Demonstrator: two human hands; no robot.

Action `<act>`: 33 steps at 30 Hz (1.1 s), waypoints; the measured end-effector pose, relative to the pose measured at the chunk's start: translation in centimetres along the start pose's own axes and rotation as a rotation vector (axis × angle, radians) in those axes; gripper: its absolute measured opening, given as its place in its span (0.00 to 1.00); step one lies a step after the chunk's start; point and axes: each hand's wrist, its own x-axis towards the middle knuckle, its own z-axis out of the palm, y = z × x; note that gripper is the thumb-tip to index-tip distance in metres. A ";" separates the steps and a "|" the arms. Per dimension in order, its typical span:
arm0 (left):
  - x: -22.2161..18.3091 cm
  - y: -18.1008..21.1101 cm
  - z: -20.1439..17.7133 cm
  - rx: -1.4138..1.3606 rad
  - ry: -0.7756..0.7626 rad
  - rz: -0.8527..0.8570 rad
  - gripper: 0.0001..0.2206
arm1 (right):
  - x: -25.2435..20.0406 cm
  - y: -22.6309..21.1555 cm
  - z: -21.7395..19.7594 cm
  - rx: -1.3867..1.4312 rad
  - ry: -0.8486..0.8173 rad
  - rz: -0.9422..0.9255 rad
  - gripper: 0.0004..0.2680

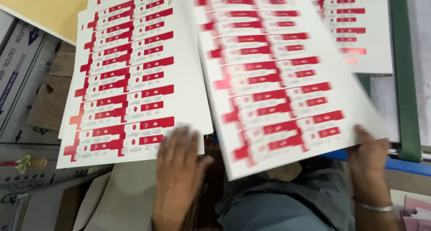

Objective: The person repeatedly picks up sheets of printed paper from a stack on the left and places them onto a conveyor belt on the right. The sheets feature red and white patterns. The person maintains a rapid, repetitive rhythm, feeding the machine continuously.

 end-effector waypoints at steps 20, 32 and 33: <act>-0.2 -3.5 2.0 0.067 0.109 -0.082 0.21 | -8.0 1.8 -14.9 -0.195 0.195 -0.140 0.14; -0.1 -3.4 3.1 0.086 0.148 -0.078 0.21 | 1.0 2.5 -11.6 -0.169 0.146 -0.224 0.16; -0.1 -3.4 3.2 0.097 0.146 -0.083 0.21 | 2.1 2.9 -11.2 -0.172 0.106 -0.271 0.16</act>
